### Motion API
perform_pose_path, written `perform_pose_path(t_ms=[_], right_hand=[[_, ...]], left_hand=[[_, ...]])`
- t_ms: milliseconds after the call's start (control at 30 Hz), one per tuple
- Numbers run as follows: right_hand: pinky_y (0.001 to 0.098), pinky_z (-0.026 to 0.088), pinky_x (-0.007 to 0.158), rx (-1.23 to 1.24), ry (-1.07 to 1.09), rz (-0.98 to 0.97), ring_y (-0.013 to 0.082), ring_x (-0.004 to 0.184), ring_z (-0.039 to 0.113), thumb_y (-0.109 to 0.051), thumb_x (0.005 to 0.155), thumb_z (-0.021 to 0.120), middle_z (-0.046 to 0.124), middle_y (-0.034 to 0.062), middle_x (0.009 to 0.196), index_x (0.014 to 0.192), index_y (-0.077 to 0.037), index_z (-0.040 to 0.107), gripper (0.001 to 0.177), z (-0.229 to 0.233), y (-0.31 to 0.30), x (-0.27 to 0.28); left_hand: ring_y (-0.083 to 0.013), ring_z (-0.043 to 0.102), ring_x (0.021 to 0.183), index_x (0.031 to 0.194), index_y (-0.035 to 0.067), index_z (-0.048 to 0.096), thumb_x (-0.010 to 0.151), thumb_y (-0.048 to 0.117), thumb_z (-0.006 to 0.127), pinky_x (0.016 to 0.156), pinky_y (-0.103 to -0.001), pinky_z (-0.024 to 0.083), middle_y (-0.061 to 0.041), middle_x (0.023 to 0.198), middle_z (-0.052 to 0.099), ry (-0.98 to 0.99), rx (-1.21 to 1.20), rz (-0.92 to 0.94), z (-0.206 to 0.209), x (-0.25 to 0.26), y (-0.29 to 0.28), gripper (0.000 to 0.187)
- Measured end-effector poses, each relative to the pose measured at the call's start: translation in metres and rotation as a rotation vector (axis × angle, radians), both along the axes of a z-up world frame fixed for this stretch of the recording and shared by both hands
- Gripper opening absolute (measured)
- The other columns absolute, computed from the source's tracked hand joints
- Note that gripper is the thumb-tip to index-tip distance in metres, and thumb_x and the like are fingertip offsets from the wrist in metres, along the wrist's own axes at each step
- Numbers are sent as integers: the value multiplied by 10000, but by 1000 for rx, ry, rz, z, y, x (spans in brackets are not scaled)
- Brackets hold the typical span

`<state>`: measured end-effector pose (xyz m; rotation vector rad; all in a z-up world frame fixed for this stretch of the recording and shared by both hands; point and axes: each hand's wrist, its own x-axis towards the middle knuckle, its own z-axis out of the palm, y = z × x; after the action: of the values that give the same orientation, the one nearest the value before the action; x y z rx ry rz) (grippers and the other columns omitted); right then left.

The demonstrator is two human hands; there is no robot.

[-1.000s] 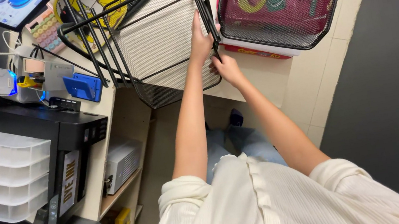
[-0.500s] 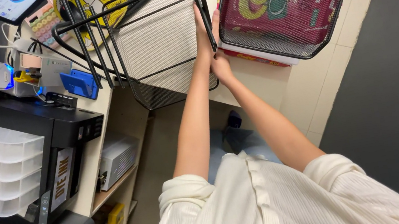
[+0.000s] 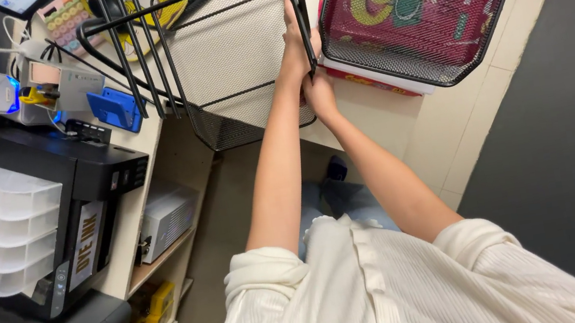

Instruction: The person organizes office supplies by placing a stack of white paper and a pink package of copy paper onto a desk. They then pick up a black wire mesh document tray, place it on the desk, and adjust its position multiple times.

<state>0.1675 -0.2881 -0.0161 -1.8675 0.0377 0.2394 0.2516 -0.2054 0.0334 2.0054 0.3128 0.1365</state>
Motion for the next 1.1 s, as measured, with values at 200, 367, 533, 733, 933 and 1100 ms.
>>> perform_pose_path(t_ms=[200,367,533,733,933,1100], right_hand=[[428,533,554,-50,-109,-33,289,576,706,-147,988,570,668,195,670,886,58,611,233,16,-1,-2],[439,542,566,-28,-33,-43,306,576,708,-130,988,553,678,195,674,859,40,626,226,13,-2,-6],[460,533,601,-108,-207,-57,335,614,707,-127,969,594,673,209,700,865,45,639,206,-9,-5,-8],[464,546,614,-73,-91,-44,348,641,726,-173,995,566,687,214,716,919,32,640,231,11,-2,-12],[477,524,629,-118,-116,-40,393,677,705,-178,1015,566,674,247,758,996,26,653,223,9,-4,-13],[481,518,632,-123,-179,-58,417,693,694,-180,1017,581,674,259,779,1000,27,650,219,2,-3,-13]], left_hand=[[-490,506,1352,1603,25,1,925,12,533,1145,-476,435,-341,1527,397,-197,120,-77,17,-3,2,862],[-430,540,1294,1598,-28,-42,844,-56,457,1157,-434,424,-341,1464,412,-149,-16,-93,20,-6,2,905],[-463,476,1353,1587,-50,-34,831,-61,500,1189,-420,394,-346,1461,416,-326,61,-134,9,-6,3,925],[-457,483,1357,1589,-57,-44,818,-43,468,1208,-412,368,-348,1435,452,-269,15,-125,30,-10,4,926],[-445,489,1332,1571,-78,-79,806,-41,438,1201,-422,361,-372,1415,462,-216,-39,-139,30,-8,3,924],[-462,470,1344,1561,-106,-52,828,-42,432,1211,-457,353,-382,1391,493,-206,39,-122,26,-4,5,881]])
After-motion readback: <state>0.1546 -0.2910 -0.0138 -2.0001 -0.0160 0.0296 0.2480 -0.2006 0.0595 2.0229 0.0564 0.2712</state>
